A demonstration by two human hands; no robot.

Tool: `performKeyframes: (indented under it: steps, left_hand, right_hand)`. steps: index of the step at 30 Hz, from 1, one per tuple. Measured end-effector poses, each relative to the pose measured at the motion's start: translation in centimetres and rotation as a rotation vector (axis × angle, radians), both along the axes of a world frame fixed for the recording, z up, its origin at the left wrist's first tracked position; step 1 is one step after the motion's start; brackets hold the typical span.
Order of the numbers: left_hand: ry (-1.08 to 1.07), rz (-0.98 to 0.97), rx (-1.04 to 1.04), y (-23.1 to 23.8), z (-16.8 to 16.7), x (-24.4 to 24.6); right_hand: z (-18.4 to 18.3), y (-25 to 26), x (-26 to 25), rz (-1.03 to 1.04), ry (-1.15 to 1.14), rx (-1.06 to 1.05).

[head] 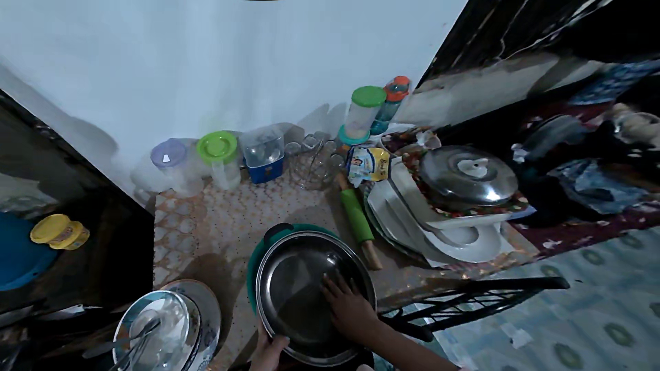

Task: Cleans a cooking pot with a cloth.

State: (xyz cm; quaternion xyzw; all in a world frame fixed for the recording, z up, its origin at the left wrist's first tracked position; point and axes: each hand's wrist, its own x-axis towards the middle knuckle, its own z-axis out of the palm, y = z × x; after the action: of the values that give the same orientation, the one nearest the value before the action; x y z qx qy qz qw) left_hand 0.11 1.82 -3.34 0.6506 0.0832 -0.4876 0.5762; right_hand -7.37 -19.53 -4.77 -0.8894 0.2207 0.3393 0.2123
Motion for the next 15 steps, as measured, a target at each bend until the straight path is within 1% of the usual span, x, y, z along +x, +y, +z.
performKeyframes:
  steps: [1, 2, 4, 5, 6, 7, 9, 12, 13, 15]
  left_hand:
    - [-0.006, 0.0, 0.002, 0.0, -0.1, 0.0]
    - [-0.007, 0.004, 0.004, 0.0, -0.1, 0.1]
    - [0.007, 0.016, -0.004, 0.1, -0.2, 0.2]
    - [0.016, 0.024, -0.017, 0.2, -0.3, 0.2]
    - [0.022, 0.031, -0.029, 0.3, -0.4, 0.2]
    - [0.03, 0.034, -0.045, 0.4, -0.4, 0.1]
    - [0.028, 0.031, -0.063, 0.4, -0.6, 0.3]
    - [-0.035, -0.01, -0.079, 0.1, -0.7, 0.6]
    - [-0.042, -0.017, -0.079, 0.0, -0.7, 0.8]
    - [-0.022, -0.003, -0.083, -0.2, -0.5, 1.3]
  right_hand:
    - [0.4, -0.1, -0.1, -0.004, -0.054, -0.011]
    - [0.6, -0.3, -0.5, -0.023, -0.162, -0.025]
    - [0.3, -1.1, -1.7, -0.101, -0.551, -0.127]
    - [0.0, -1.8, -2.0, -0.168, -0.732, -0.198]
    - [-0.1, -2.6, -2.0, -0.253, -0.836, -0.254]
    - [0.2, -3.3, -1.9, -0.358, -0.865, -0.261]
    - [1.0, -5.1, -1.5, -0.589, -0.773, -0.138]
    - [2.7, -7.0, -0.7, -0.833, -0.504, 0.18]
    - [3.1, -7.3, -0.5, -0.856, -0.441, 0.24]
    - [3.7, -7.8, -0.3, -0.815, -0.403, 0.235]
